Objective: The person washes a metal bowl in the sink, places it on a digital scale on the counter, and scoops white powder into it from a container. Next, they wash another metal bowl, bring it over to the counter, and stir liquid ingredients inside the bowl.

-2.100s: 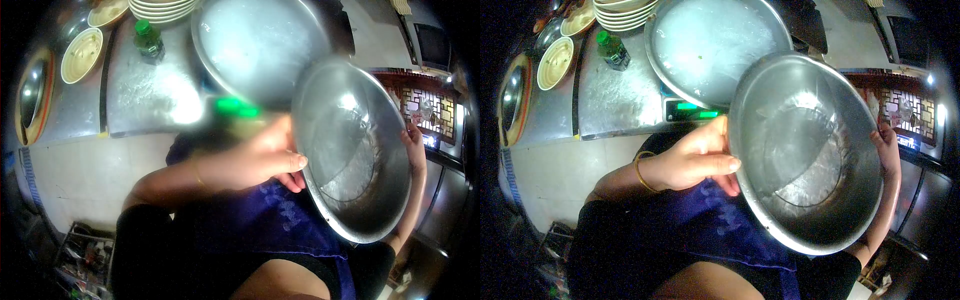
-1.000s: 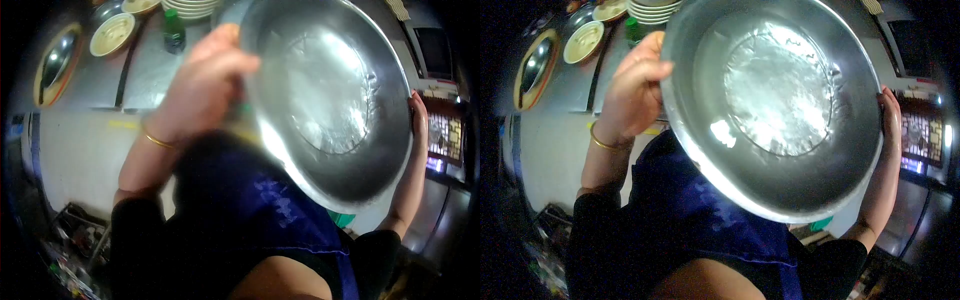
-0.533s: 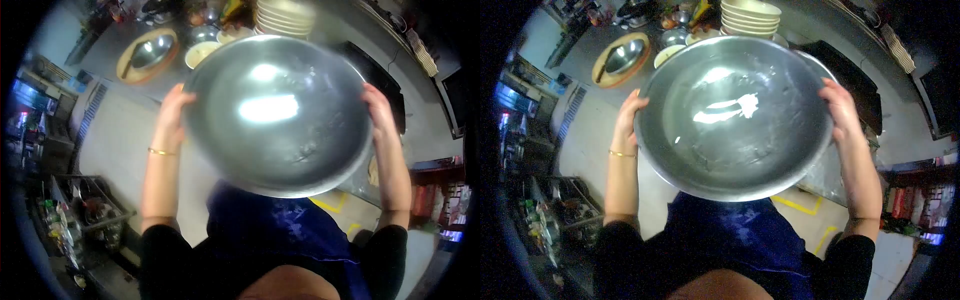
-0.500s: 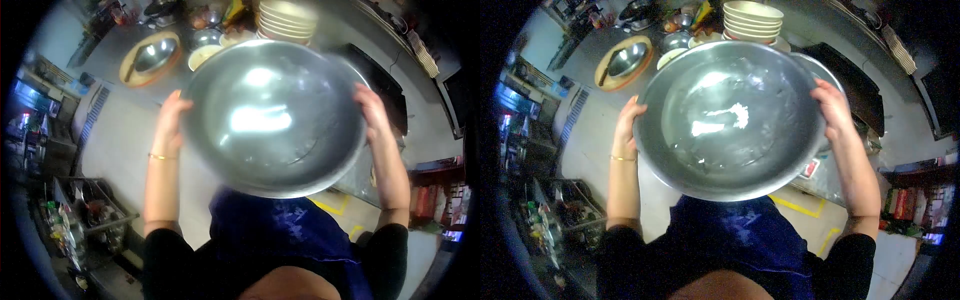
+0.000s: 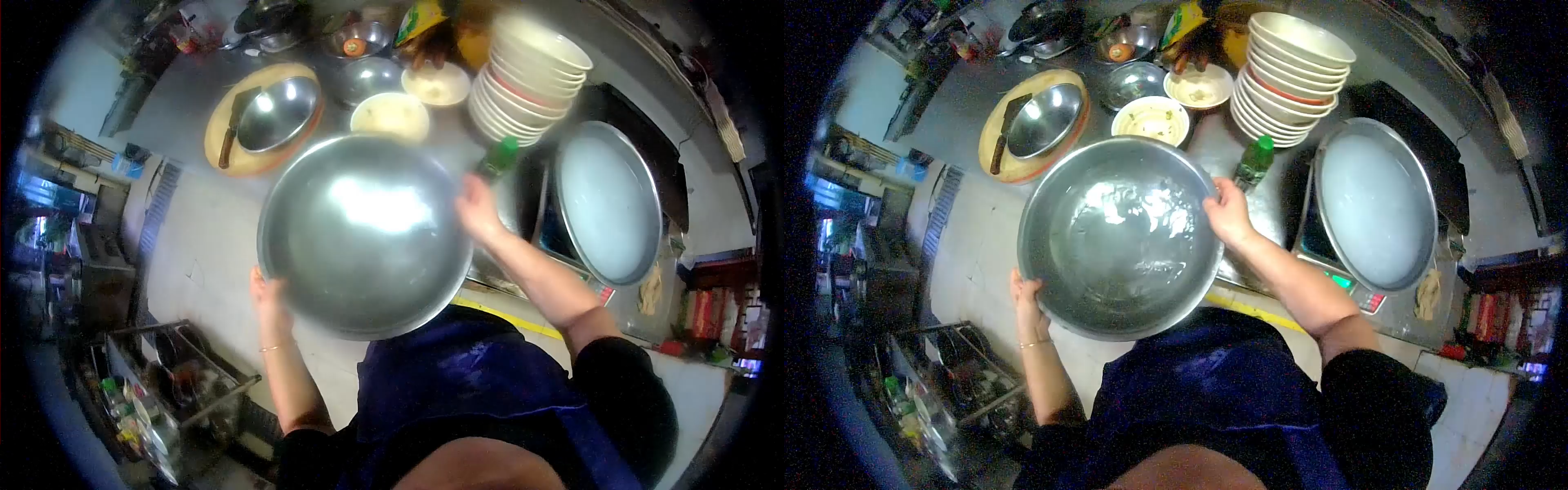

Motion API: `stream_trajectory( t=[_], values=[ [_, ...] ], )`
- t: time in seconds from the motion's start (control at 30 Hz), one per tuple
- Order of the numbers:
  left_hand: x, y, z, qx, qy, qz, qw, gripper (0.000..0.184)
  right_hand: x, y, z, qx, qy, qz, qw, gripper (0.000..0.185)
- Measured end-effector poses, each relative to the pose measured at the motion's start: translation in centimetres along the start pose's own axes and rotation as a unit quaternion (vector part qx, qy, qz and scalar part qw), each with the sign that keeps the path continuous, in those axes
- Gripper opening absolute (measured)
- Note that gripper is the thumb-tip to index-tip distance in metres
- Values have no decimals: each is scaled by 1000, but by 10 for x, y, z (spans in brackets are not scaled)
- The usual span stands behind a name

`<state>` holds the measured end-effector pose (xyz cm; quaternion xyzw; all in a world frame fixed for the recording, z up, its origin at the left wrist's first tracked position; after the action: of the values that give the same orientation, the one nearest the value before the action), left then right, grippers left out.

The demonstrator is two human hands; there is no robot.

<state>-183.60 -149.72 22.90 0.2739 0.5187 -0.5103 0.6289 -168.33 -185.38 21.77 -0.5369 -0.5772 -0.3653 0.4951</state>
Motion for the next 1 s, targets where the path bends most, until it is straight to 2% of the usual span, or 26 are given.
stream_trajectory(
  t=[0.03,0.13,0.2,0.27,0.43,0.47,0.57,0.67,0.77,0.8,0.83,0.9,0.93,0.97,1.0],
  values=[
    [-4,3,-7,-15,3,-9,1000,30,-2,4,16,-7,21,-19,1000,31],
    [26,22,-58,5,-24,-13,1000,28,-35,24,42,39,51,15,998,30],
    [38,32,-73,-15,-4,-28,999,26,-38,31,49,38,36,36,998,31],
    [48,36,-69,-60,37,-49,996,23,-38,37,49,42,31,63,997,34],
    [62,44,-70,-94,65,-44,992,18,-8,47,47,64,6,113,991,49],
    [60,44,-65,-104,78,-47,990,17,0,48,45,82,11,127,988,60],
    [53,44,-47,-126,65,-43,989,15,9,45,46,76,18,107,991,65],
    [63,45,-50,-175,132,-39,975,18,-11,36,53,41,46,84,995,69],
    [72,42,-53,-181,95,-21,979,17,-21,19,57,100,39,21,994,69],
    [76,42,-56,-158,145,-21,977,17,-20,10,54,94,93,48,990,59],
    [73,43,-59,-135,195,-19,971,17,-13,10,49,88,89,88,988,55],
    [72,47,-60,-137,201,-34,969,17,-9,16,37,73,90,165,980,47],
    [56,45,-46,-162,156,-51,973,18,-38,32,29,36,-17,86,996,41],
    [47,49,-35,-183,109,-66,975,19,-54,51,23,25,53,86,995,40],
    [46,53,-33,-175,111,-69,976,19,-47,67,21,6,80,136,987,40]
  ],
)
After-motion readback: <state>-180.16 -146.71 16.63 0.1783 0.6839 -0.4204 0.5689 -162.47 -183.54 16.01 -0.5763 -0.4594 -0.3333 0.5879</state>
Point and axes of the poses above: each hand's wrist, its own y-axis towards the middle knuckle, its own z-axis out of the palm, x = y × z, the point moved 2 cm from there along y, towards the middle knuckle, and after that the axes turned 11 degrees about x, right-handed, at the moved point
